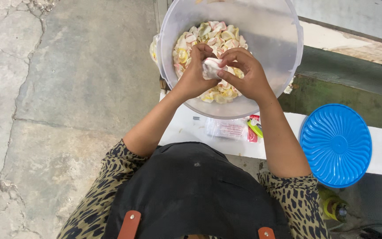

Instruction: The person scoops colorful flower-shaped snacks from a large plastic bowl into small clear plastic bags, then seals each bag using a handheld green sealing tool. The process is repeated multiple times with consistent portioning and sealing.

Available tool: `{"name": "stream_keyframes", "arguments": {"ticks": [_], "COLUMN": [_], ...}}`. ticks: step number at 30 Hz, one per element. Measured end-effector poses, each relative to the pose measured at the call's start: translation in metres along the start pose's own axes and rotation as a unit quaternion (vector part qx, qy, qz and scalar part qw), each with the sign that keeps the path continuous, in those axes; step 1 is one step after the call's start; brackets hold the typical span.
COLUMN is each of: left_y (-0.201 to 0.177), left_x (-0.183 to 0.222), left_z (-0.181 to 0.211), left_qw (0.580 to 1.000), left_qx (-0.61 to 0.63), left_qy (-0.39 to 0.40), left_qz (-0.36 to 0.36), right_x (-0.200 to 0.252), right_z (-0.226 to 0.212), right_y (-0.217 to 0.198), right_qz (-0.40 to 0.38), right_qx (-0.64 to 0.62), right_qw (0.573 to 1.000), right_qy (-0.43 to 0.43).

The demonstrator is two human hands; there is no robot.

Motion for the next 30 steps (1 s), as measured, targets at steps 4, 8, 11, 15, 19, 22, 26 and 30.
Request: {"name": "stream_keyframes", "arguments": {"ticks": [4, 8, 11, 15, 19, 22, 26, 30], "left_y": [0.002, 0.0, -0.01, -0.014, -0.011, -0.014, -0.016, -0.016], "left_x": [0.005, 0.012, 0.018, 0.018, 0.015, 0.016, 0.02, 0.017], "left_z": [0.01, 0.028, 0.035, 0.03, 0.028, 0.035, 0.042, 0.043], "left_qw": [0.999, 0.99, 0.985, 0.987, 0.99, 0.985, 0.982, 0.983], "left_qx": [-0.013, -0.059, -0.043, -0.055, 0.018, -0.018, -0.043, -0.025], "left_qy": [0.036, 0.127, 0.147, 0.033, -0.021, 0.013, 0.018, 0.007], "left_qz": [0.026, 0.033, 0.074, 0.147, 0.135, 0.172, 0.183, 0.182], "right_x": [0.001, 0.001, 0.001, 0.002, 0.001, -0.001, -0.004, -0.005], "right_z": [0.009, 0.019, 0.019, 0.011, 0.002, -0.004, -0.017, -0.027], "right_y": [0.01, 0.015, 0.008, 0.006, 0.017, 0.017, 0.021, 0.028], "right_qz": [0.025, 0.044, 0.103, 0.122, 0.128, 0.146, 0.119, 0.057], "right_qx": [-0.043, -0.024, -0.031, -0.031, -0.04, 0.043, 0.161, 0.296], "right_qw": [0.996, 0.995, 0.993, 0.992, 0.991, 0.987, 0.98, 0.949], "right_qy": [0.074, 0.083, 0.05, 0.013, 0.009, 0.042, 0.003, -0.093]}}
Point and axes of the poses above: each hand's wrist, its own x-axis away from the middle knuckle, its own y-axis out of the palm, z = x × y, the point moved 4 cm from there along -x, towards the middle knuckle, and after that the axes turned 13 degrees about -y, right-handed, at the moved point
